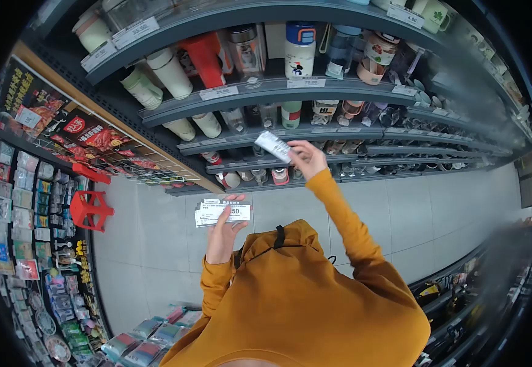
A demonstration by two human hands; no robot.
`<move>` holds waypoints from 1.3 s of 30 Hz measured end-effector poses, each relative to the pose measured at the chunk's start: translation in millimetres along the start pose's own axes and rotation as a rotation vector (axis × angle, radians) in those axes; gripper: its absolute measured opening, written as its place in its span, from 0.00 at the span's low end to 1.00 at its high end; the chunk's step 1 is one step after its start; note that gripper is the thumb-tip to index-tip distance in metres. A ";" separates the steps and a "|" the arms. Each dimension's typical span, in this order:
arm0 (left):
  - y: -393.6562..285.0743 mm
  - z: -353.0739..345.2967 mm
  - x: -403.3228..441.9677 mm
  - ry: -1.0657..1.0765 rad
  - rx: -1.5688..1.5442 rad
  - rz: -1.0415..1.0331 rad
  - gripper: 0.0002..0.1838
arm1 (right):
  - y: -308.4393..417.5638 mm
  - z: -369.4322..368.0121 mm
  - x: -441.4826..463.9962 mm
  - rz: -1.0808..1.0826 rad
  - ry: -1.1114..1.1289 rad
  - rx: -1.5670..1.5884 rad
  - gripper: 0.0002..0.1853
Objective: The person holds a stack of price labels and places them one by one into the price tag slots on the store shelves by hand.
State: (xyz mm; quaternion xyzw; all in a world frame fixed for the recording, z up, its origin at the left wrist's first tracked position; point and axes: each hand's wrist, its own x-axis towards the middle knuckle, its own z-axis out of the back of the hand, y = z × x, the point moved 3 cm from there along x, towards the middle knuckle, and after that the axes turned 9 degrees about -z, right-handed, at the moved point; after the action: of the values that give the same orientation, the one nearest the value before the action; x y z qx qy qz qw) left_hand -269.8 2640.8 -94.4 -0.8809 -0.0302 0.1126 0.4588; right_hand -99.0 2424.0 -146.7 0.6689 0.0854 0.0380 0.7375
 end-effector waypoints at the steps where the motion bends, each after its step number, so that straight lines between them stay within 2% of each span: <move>1: 4.6 -7.7 0.6 -0.008 0.006 0.002 0.20 | -31.0 21.8 23.3 0.032 -0.051 -0.083 0.13; 3: 13.9 -22.6 0.1 -0.035 0.023 0.009 0.20 | -71.7 62.3 64.7 0.037 -0.119 -0.328 0.13; 5: 26.1 -40.3 -0.8 -0.031 0.004 0.037 0.20 | -82.0 85.9 95.6 0.034 -0.121 -0.405 0.10; 11: 69.1 -78.6 -23.5 -0.123 -0.038 0.119 0.20 | -109.5 94.4 165.0 0.044 -0.053 -0.693 0.07; 17: 101.9 -92.0 -46.2 -0.234 -0.104 0.127 0.21 | -139.8 90.9 186.2 -0.081 0.148 -0.682 0.08; 21: 101.1 -100.6 -48.8 -0.248 -0.086 0.095 0.21 | -128.9 95.8 191.5 0.009 0.066 -0.691 0.09; 29: 92.1 -112.5 -41.6 -0.242 -0.058 0.043 0.20 | -139.3 97.2 200.0 -0.014 0.164 -0.810 0.08; 35: 96.8 -124.3 -36.7 -0.196 -0.071 0.044 0.20 | -140.7 101.8 205.7 0.093 0.162 -0.918 0.08; 39: 97.0 -129.5 -30.9 -0.185 -0.059 0.059 0.22 | -144.4 106.6 214.2 -0.004 0.245 -0.752 0.08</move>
State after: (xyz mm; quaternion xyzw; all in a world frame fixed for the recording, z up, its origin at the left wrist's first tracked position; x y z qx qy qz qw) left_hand -275.4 2476.2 -96.5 -0.8804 -0.0498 0.2060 0.4243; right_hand 121.9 2341.2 -296.5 0.3423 0.1539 0.1448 0.9155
